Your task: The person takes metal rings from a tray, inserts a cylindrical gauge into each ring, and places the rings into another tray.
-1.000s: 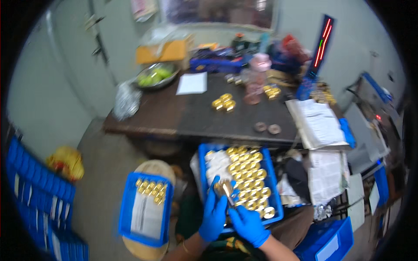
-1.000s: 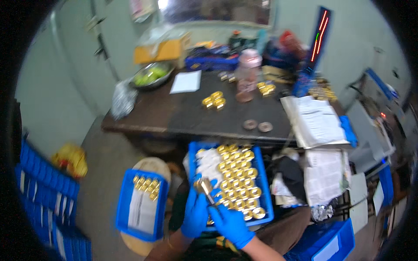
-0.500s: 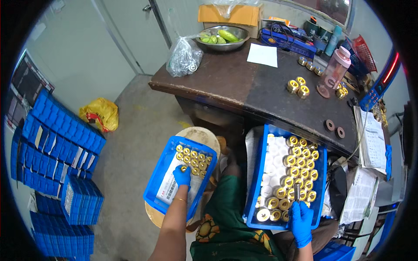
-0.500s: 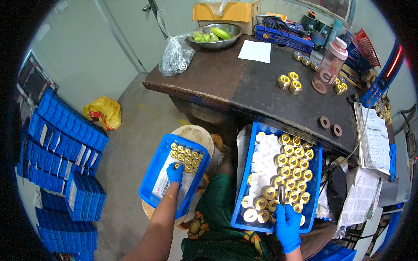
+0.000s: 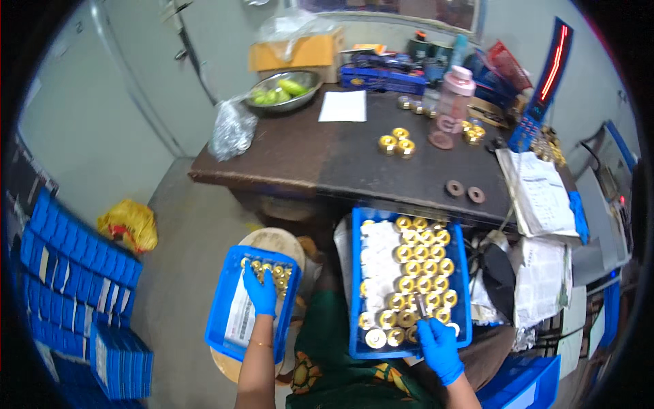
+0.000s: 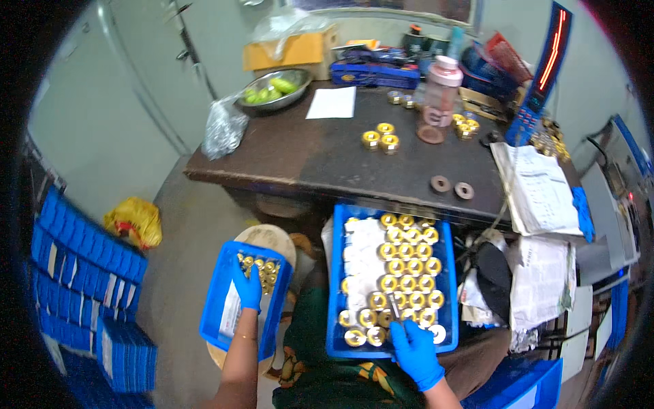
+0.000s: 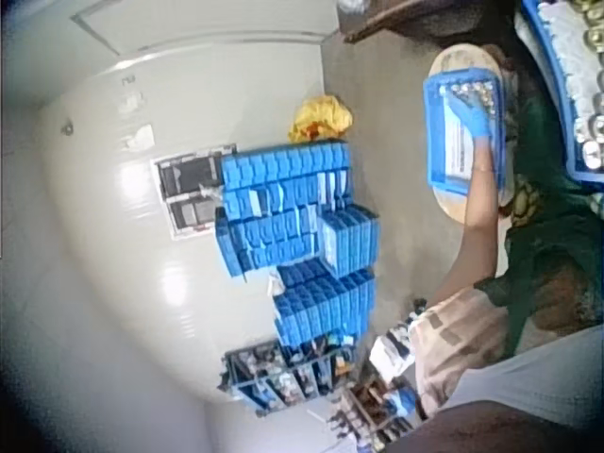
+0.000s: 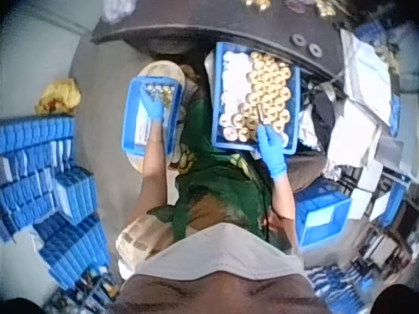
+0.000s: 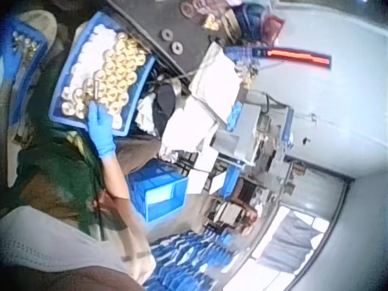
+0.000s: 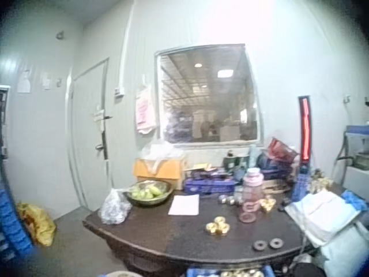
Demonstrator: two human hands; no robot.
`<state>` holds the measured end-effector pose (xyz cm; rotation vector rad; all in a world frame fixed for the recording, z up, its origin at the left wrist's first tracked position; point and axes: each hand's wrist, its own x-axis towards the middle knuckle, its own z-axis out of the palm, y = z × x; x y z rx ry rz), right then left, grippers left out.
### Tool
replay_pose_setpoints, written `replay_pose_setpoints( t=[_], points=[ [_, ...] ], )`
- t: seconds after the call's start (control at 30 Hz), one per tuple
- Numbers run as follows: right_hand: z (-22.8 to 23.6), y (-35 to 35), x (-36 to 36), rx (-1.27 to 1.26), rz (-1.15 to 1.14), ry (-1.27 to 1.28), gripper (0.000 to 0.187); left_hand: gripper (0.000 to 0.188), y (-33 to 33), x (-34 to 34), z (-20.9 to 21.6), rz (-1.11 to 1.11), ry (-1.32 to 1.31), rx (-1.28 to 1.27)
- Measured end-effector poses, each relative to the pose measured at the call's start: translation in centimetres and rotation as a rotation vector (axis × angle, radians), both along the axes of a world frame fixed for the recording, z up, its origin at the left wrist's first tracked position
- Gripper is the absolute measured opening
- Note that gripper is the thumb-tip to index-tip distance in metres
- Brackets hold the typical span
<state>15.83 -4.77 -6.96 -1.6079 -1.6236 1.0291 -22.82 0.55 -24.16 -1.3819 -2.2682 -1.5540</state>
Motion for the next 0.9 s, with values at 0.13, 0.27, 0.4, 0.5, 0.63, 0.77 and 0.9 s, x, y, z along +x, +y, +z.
replay_pose_setpoints(
  t=[0.13, 0.27, 0.4, 0.5, 0.63, 0.77, 0.9],
  points=[
    [1.7, -0.6, 0.2, -0.025, 0.013, 0.056, 0.026, 0.056, 5.8, 13.8, 15.2, -0.795, 0.362, 0.100],
    [2.8, -1.8, 0.2, -0.147, 0.022, 0.198, 0.024, 0.067, 7.9, 21.3, 14.5, -0.867, 0.669, -0.431],
    [2.0, -2.7, 1.4, -0.109, -0.013, 0.247, 0.023, 0.062, 10.5, 23.4, 12.1, -0.877, 0.708, -0.559],
    [2.9, -2.5, 1.7, -0.147, 0.001, 0.246, 0.024, 0.071, 9.5, 22.2, 13.2, -0.950, 0.409, -0.418],
    [1.7, -1.2, 1.4, 0.053, 0.115, 0.121, 0.030, 0.066, 5.7, 23.0, 18.6, -1.176, -0.334, -0.219],
    [3.7, -0.5, -0.6, 0.036, 0.067, 0.193, 0.025, 0.043, 2.0, 23.6, 22.6, -1.240, -0.916, -0.318],
    [3.6, -0.7, -0.7, 0.144, 0.003, 0.211, 0.023, 0.037, 0.2, 24.7, 24.0, -1.255, -1.222, -0.319]
  ],
)
